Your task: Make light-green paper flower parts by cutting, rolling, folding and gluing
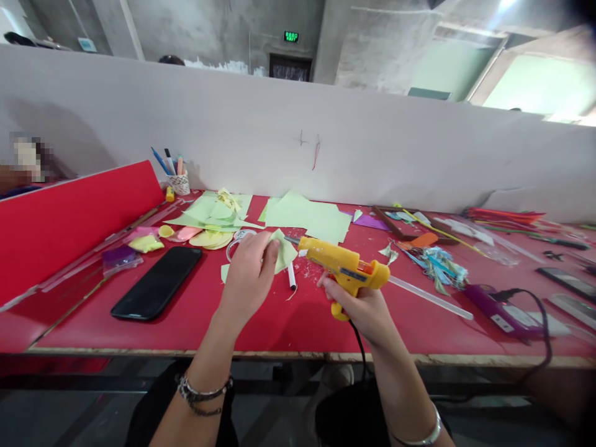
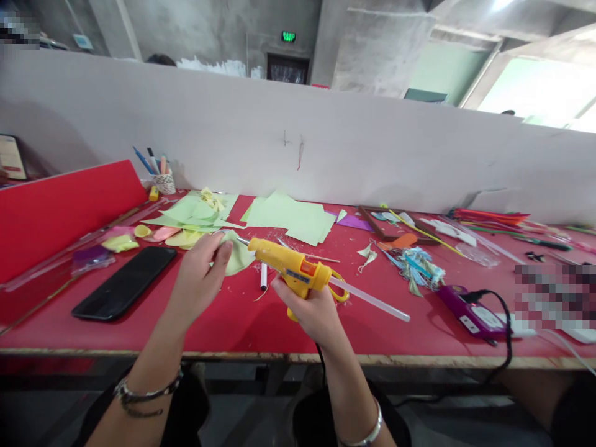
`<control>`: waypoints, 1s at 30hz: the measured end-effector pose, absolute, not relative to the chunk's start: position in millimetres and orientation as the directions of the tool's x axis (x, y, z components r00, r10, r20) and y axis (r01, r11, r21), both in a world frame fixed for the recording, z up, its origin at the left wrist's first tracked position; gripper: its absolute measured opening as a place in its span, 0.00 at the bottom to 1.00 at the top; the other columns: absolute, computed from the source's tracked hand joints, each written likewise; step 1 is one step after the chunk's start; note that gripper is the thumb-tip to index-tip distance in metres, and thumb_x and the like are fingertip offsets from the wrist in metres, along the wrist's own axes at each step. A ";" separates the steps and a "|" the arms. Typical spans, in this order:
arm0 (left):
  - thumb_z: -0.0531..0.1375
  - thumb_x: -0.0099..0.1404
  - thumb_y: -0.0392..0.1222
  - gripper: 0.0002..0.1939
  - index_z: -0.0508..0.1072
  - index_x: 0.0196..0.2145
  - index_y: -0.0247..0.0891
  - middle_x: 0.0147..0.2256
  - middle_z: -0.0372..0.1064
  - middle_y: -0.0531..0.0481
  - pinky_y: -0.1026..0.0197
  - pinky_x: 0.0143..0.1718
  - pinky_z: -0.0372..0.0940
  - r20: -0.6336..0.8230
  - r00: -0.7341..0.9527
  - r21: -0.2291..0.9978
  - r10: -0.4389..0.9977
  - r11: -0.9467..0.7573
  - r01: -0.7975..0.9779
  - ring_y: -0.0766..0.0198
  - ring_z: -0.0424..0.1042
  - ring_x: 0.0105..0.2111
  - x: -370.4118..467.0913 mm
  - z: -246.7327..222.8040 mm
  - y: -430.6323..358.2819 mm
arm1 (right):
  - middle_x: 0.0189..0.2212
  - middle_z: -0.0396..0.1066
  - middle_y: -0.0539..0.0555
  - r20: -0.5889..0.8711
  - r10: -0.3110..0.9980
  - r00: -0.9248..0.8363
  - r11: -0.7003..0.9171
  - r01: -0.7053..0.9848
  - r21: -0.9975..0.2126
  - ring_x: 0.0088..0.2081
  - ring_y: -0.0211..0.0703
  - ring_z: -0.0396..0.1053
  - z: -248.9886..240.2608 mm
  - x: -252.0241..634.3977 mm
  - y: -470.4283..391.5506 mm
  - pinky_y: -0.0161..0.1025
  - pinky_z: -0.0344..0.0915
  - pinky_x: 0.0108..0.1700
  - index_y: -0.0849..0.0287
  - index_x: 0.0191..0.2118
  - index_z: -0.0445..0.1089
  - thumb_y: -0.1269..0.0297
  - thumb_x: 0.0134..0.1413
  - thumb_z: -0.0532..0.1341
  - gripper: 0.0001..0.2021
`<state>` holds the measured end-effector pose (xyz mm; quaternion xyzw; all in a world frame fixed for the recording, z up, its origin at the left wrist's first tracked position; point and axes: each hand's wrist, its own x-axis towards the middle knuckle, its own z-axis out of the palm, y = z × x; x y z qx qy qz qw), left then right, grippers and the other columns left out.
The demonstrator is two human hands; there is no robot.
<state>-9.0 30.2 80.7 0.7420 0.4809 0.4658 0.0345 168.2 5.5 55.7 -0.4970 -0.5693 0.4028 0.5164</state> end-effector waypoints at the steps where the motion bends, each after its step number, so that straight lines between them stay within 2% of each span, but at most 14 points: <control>1: 0.45 0.67 0.39 0.13 0.50 0.23 0.39 0.23 0.53 0.54 0.62 0.28 0.51 0.660 0.106 0.492 0.744 -0.535 0.686 0.65 0.55 0.26 -8.8 80.8 29.9 | 0.21 0.65 0.49 0.195 0.980 0.029 0.188 0.155 -0.970 0.24 0.35 0.62 56.0 167.8 5.4 0.34 0.63 0.26 0.59 0.26 0.69 0.58 0.41 0.62 0.10; 9: 0.44 0.67 0.40 0.11 0.56 0.27 0.39 0.26 0.59 0.51 0.61 0.32 0.55 0.671 0.117 0.438 0.733 -0.518 0.735 0.62 0.59 0.30 -8.0 79.3 30.5 | 0.21 0.66 0.49 0.247 0.968 0.053 0.231 0.205 -0.951 0.24 0.36 0.64 57.6 165.1 5.8 0.36 0.64 0.28 0.59 0.27 0.69 0.59 0.42 0.61 0.09; 14: 0.44 0.67 0.40 0.11 0.58 0.28 0.39 0.27 0.60 0.50 0.60 0.32 0.56 0.673 0.124 0.413 0.730 -0.509 0.755 0.62 0.60 0.30 -8.7 78.9 30.8 | 0.24 0.70 0.51 0.268 0.962 0.052 0.252 0.205 -0.946 0.27 0.39 0.67 54.9 166.1 5.8 0.37 0.66 0.30 0.59 0.29 0.71 0.59 0.42 0.61 0.09; 20: 0.43 0.67 0.40 0.12 0.57 0.26 0.39 0.26 0.59 0.50 0.60 0.31 0.56 0.675 0.136 0.382 0.725 -0.502 0.776 0.61 0.59 0.30 -8.9 80.8 31.1 | 0.23 0.71 0.51 0.280 0.958 0.065 0.260 0.221 -0.940 0.27 0.40 0.68 53.8 166.7 5.9 0.36 0.67 0.29 0.59 0.28 0.71 0.58 0.43 0.61 0.09; 25: 0.42 0.67 0.40 0.11 0.57 0.27 0.39 0.26 0.60 0.49 0.59 0.31 0.56 0.692 0.153 0.309 0.706 -0.481 0.821 0.60 0.59 0.30 -9.1 80.6 31.2 | 0.18 0.67 0.50 0.262 0.962 0.078 0.235 0.256 -0.938 0.22 0.37 0.65 53.7 167.2 6.2 0.35 0.65 0.23 0.59 0.26 0.70 0.57 0.42 0.61 0.09; 30: 0.43 0.66 0.39 0.11 0.57 0.26 0.39 0.26 0.61 0.48 0.59 0.32 0.56 0.708 0.160 0.275 0.687 -0.478 0.834 0.59 0.59 0.30 -9.6 79.4 30.7 | 0.21 0.69 0.50 0.287 0.954 0.081 0.259 0.252 -0.932 0.24 0.39 0.67 54.7 166.9 5.9 0.36 0.67 0.26 0.58 0.28 0.71 0.57 0.43 0.61 0.10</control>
